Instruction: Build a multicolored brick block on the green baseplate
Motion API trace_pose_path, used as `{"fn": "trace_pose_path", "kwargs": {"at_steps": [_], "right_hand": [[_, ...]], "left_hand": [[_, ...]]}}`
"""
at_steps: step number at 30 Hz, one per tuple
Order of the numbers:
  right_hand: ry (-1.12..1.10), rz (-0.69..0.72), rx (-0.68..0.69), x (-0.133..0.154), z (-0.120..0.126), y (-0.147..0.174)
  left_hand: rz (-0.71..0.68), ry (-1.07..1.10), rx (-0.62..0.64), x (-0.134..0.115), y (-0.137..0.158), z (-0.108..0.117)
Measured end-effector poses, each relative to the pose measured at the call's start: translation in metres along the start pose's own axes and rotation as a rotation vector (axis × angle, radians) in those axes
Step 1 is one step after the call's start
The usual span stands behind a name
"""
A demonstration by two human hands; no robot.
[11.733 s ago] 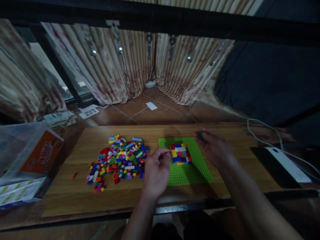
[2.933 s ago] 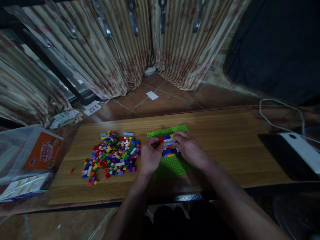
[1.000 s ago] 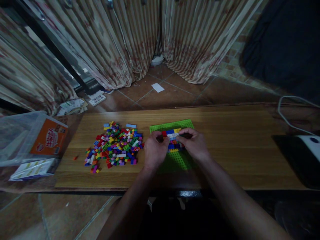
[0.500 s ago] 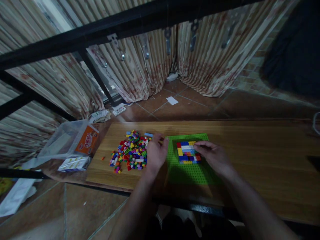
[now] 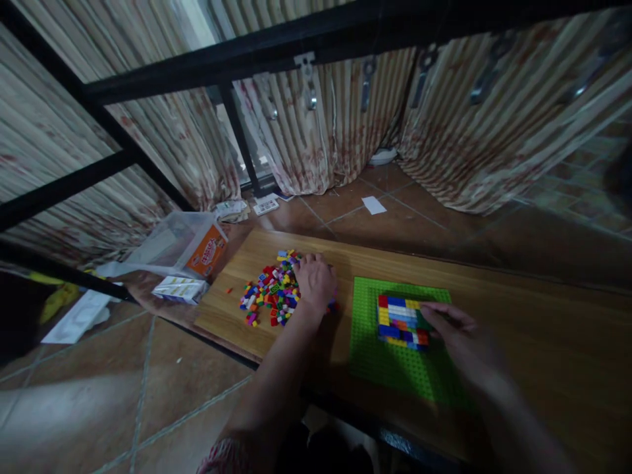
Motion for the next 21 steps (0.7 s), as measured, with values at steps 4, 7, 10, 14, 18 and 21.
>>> {"fn": "trace_pose_path", "kwargs": {"at_steps": [4,7,10,14,18,21], "right_hand": [[0.048,-0.015,0.016,-0.008,0.007,-0.003],[0.032,0.007,-0.036,-0.009,0.01,-0.005],[0.026,0.065,-0.17,0.003,0.014,-0.001],[-0.107,0.281,-0.19,0.032,0.01,0.013],[-0.132,0.513,0.021,0.05,0.001,0.027],[-0.121,0.572,0.135,0.053,-0.001,0.032]], "left_hand": [[0.02,0.063,-0.032,0.007,-0.005,0.003],[-0.05,0.302,-0.093,0.0,-0.002,0.012],[-0.08,0.867,0.013,-0.02,0.013,0.018],[0.073,1.661,0.594,-0.053,0.051,0.011],[0.19,1.911,0.959,-0.067,0.079,0.005],[0.215,1.928,0.99,-0.069,0.082,0.001]]}}
Point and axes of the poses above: each hand's wrist, its own y-axis away from the middle knuckle, its own z-axis out of the back of the hand, x = y × z, the point moved 3 cm from there along -y, towards the middle knuckle, and after that the axes turned 7 degrees about y, right-handed, at the moved point
